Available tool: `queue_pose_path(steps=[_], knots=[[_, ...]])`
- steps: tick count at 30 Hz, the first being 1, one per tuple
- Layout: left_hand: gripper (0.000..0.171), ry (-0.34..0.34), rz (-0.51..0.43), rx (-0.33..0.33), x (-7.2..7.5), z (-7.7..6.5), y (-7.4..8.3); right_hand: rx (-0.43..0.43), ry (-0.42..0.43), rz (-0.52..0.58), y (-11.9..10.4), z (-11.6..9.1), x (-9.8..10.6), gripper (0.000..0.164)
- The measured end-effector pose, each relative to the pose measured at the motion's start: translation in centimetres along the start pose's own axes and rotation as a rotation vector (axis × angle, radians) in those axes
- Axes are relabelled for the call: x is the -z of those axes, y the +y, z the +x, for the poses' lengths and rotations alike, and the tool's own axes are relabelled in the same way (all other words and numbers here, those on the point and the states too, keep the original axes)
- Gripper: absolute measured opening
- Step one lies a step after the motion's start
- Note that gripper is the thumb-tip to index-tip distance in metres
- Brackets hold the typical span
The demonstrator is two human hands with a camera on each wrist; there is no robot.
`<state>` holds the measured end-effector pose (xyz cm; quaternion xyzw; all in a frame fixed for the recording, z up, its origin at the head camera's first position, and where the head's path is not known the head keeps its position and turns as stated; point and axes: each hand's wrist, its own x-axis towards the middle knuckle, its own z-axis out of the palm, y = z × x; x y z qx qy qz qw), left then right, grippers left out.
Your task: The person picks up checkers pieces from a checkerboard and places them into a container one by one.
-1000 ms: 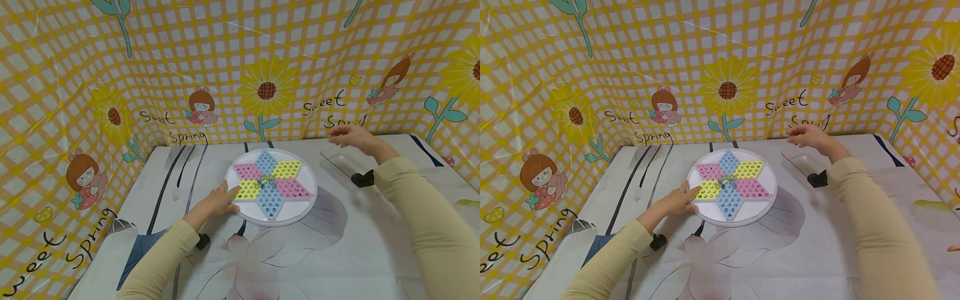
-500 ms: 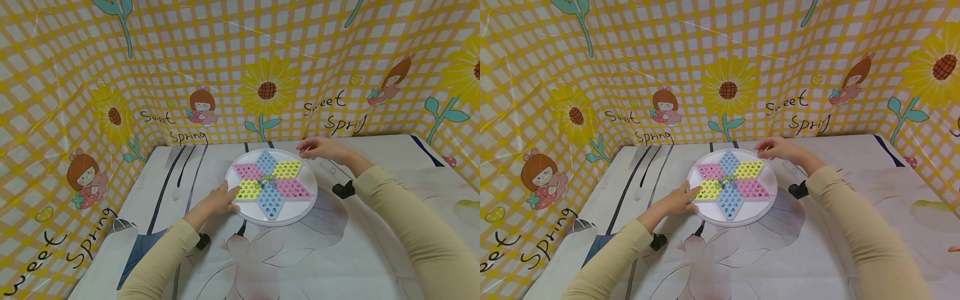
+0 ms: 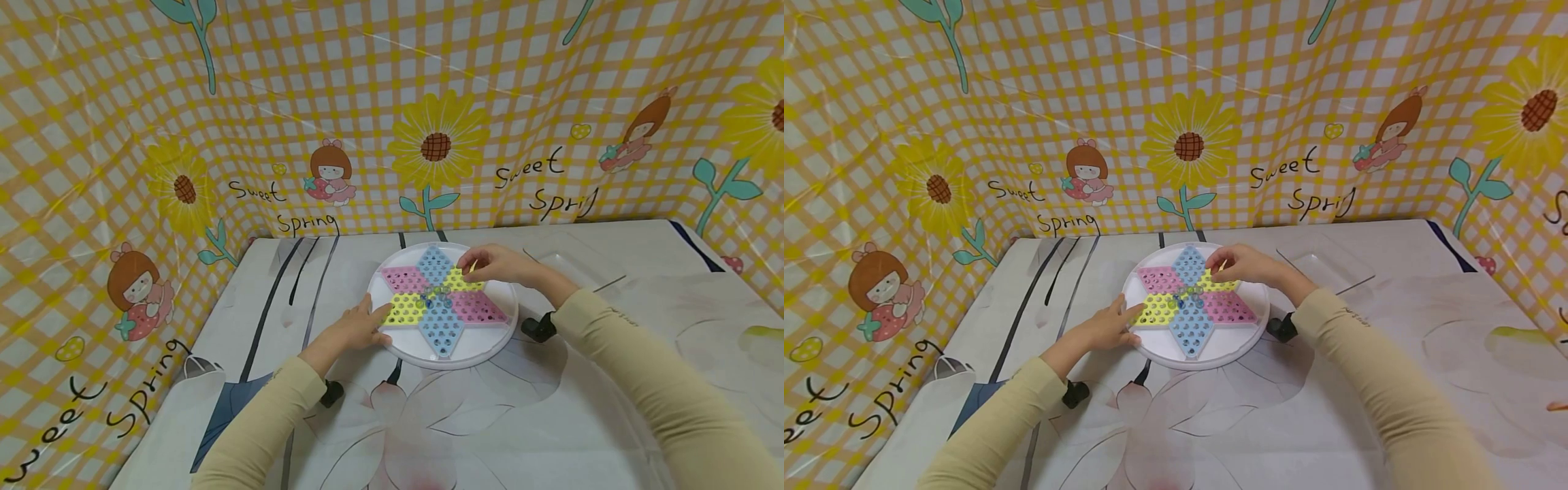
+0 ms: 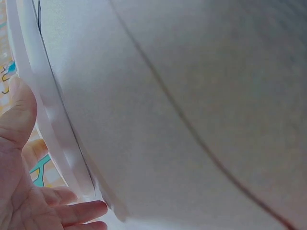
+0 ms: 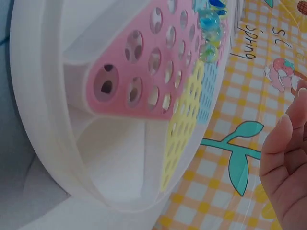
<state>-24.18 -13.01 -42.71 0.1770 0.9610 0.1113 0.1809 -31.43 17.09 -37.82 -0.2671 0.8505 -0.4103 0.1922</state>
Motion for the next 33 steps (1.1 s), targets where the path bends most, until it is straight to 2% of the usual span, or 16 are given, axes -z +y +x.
queue_pose_path(steps=[12,19,33], knots=[[0.072,-0.006,-0.007,0.017,0.0,0.1,0.0,-0.006,-0.043,-0.009,0.8,1.0,-1.8,0.028],[0.072,-0.007,-0.018,0.026,0.0,0.1,0.0,-0.046,-0.065,-0.010,0.9,1.0,-2.8,0.026],[0.072,-0.009,-0.015,0.029,0.1,-0.2,0.2,-0.080,-0.082,-0.053,1.4,1.6,-3.8,0.023]])
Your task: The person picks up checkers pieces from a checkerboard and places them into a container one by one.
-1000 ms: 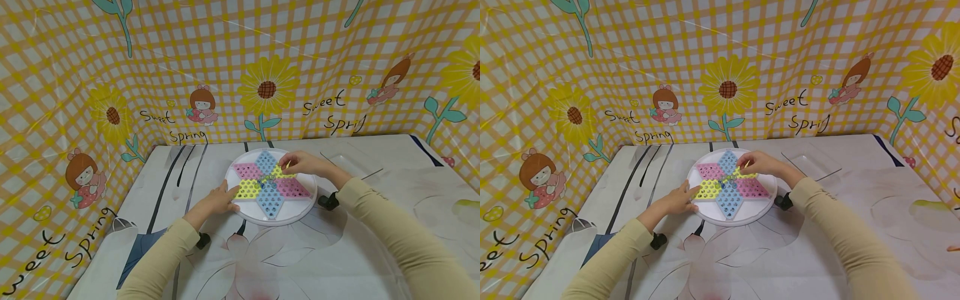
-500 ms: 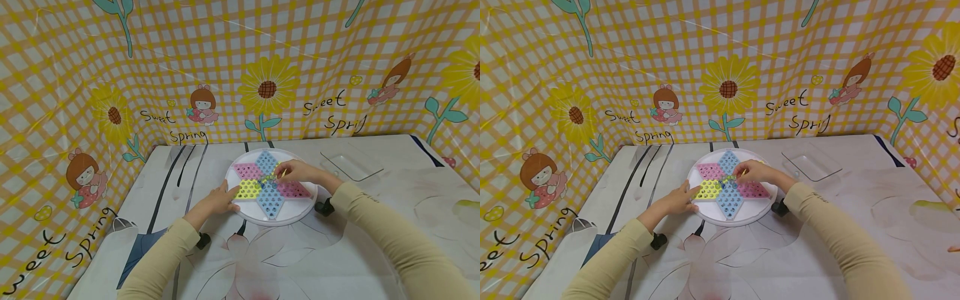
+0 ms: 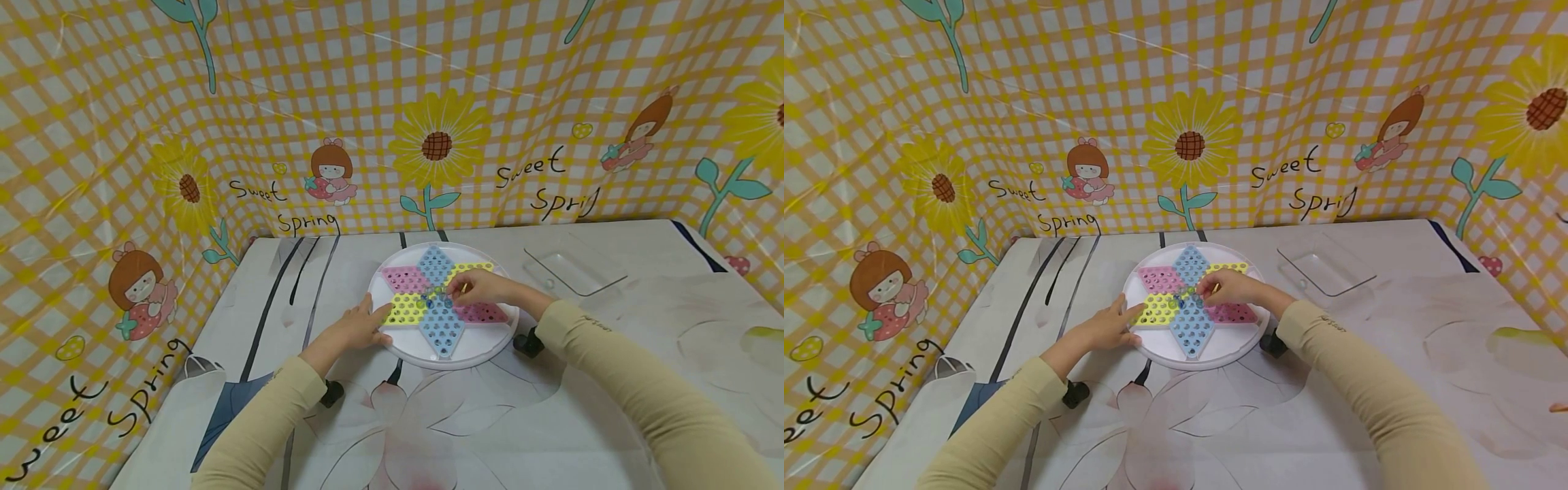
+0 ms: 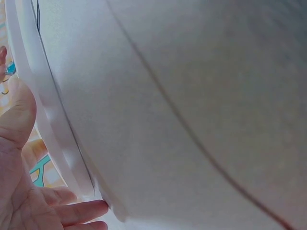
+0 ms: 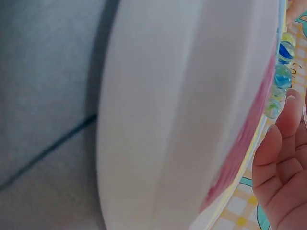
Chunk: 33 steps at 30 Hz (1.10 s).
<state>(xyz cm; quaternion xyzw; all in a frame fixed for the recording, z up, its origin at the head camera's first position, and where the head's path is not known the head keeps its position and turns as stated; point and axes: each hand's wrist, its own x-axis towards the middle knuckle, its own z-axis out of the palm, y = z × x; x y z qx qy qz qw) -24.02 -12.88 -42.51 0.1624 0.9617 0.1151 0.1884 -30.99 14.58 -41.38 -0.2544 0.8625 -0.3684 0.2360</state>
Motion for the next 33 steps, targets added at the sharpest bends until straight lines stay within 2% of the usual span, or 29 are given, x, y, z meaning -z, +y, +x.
queue_pose_path(steps=[14,26,33], knots=[[0.071,-0.004,0.016,0.000,-0.1,0.1,-0.1,0.033,-0.015,-0.115,0.1,0.4,-0.7,0.024],[0.072,-0.002,0.025,0.004,-0.2,0.4,-0.2,0.033,0.006,-0.100,0.3,0.5,-1.2,0.022],[0.072,0.005,0.034,-0.003,-0.3,0.5,-0.3,0.033,0.012,-0.114,0.1,0.4,-1.3,0.013]])
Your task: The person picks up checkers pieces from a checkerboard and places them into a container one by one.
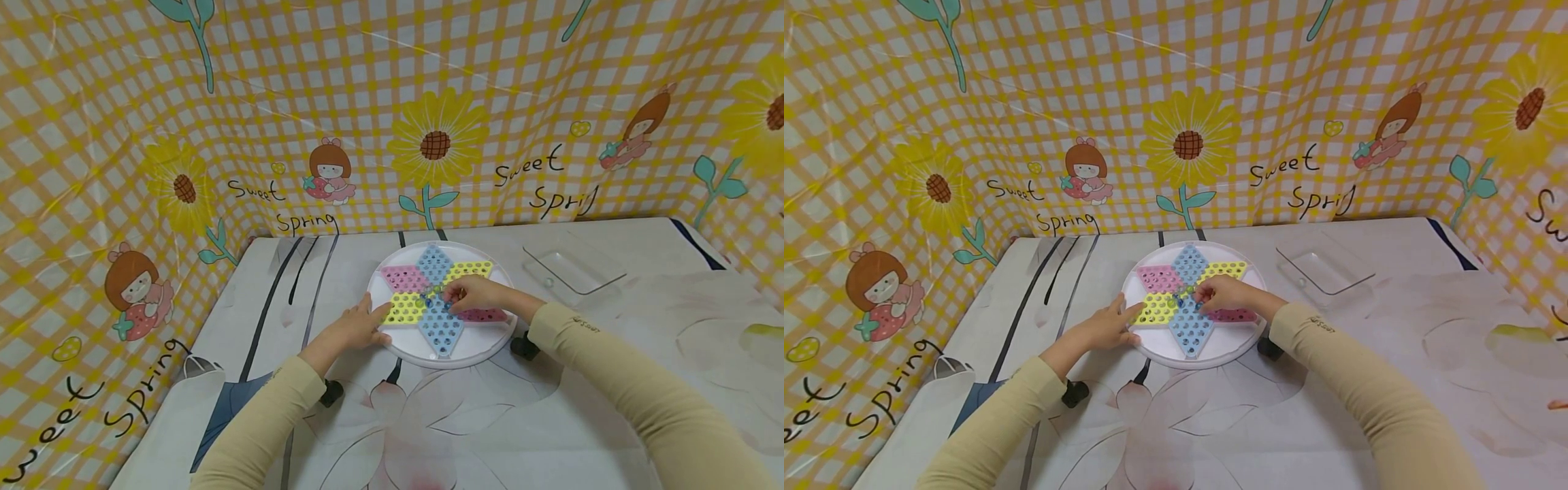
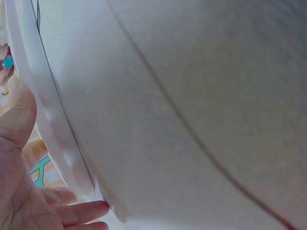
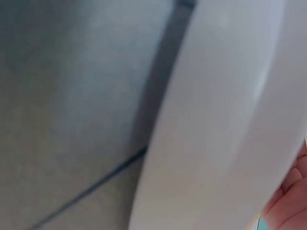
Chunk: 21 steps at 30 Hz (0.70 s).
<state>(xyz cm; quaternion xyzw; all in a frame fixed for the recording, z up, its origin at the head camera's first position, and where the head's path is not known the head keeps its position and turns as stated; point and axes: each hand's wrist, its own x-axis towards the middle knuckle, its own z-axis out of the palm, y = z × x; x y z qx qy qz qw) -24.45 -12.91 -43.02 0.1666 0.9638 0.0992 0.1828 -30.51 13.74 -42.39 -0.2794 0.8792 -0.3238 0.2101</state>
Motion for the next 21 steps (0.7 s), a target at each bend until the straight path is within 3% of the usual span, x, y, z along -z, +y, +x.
queue_pose_path(steps=[11,21], knots=[[0.072,-0.003,-0.003,0.009,0.0,0.0,0.0,0.009,0.009,-0.030,0.0,-0.3,-0.2,0.013],[0.072,-0.016,0.004,0.007,0.0,0.1,0.0,0.054,0.084,0.013,0.4,-0.6,1.0,0.015]])
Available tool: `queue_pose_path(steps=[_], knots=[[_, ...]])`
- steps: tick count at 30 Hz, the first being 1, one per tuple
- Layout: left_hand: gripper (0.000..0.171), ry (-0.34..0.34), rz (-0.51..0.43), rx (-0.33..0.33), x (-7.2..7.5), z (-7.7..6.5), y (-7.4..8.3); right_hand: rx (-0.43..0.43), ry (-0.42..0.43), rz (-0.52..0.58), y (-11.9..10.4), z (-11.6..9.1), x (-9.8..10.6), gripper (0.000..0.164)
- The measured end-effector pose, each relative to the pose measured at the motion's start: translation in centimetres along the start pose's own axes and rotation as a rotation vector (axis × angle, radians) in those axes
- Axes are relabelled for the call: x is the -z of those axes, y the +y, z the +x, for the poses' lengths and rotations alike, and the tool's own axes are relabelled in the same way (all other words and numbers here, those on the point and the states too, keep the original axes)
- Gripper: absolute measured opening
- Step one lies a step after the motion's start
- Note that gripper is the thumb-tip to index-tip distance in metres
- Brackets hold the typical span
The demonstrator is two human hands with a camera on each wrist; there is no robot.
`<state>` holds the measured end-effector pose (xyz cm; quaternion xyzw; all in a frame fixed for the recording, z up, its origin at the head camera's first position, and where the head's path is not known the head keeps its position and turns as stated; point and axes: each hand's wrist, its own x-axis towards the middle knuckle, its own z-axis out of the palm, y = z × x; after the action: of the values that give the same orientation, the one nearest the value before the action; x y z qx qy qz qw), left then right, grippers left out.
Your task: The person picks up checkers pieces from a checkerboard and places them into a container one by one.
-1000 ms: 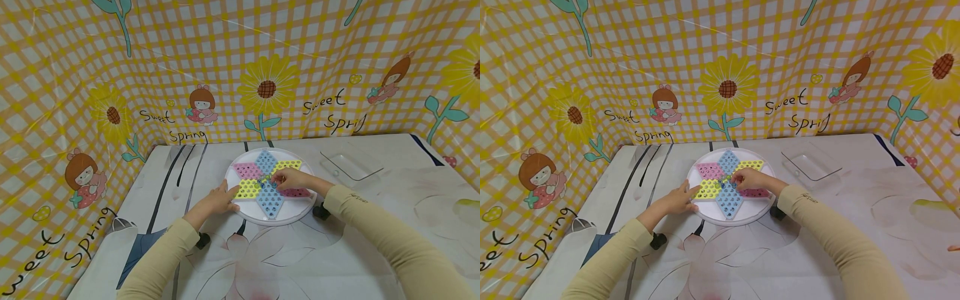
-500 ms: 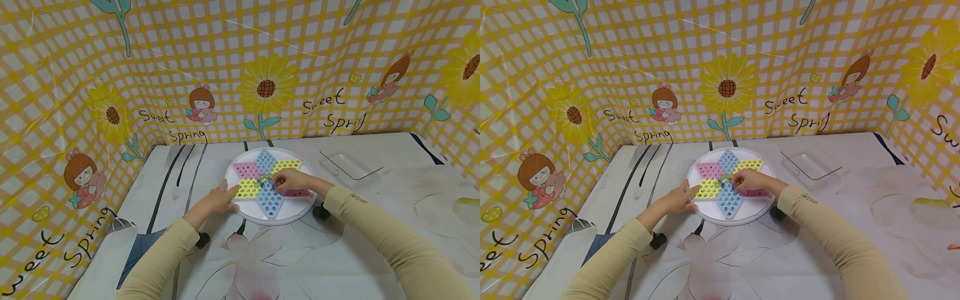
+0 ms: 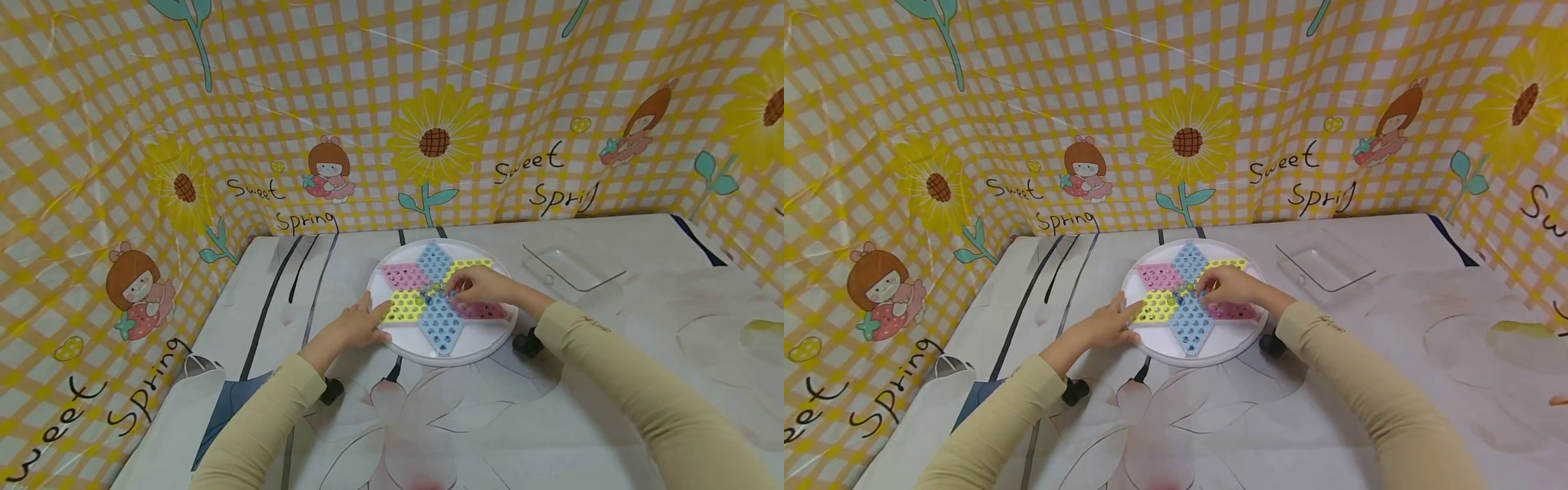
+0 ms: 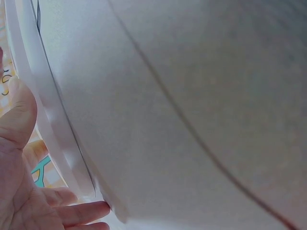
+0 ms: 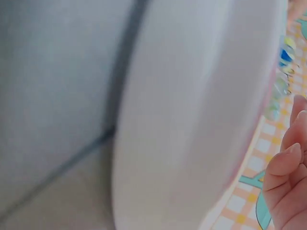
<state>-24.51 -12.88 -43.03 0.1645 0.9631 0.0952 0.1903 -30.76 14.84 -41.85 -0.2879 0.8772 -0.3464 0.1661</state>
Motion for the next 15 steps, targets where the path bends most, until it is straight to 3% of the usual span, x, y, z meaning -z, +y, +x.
queue_pose_path(steps=[15], knots=[[0.071,-0.001,-0.011,-0.004,0.2,-0.4,0.2,0.020,0.128,0.032,-0.2,-2.1,3.0,0.019]])
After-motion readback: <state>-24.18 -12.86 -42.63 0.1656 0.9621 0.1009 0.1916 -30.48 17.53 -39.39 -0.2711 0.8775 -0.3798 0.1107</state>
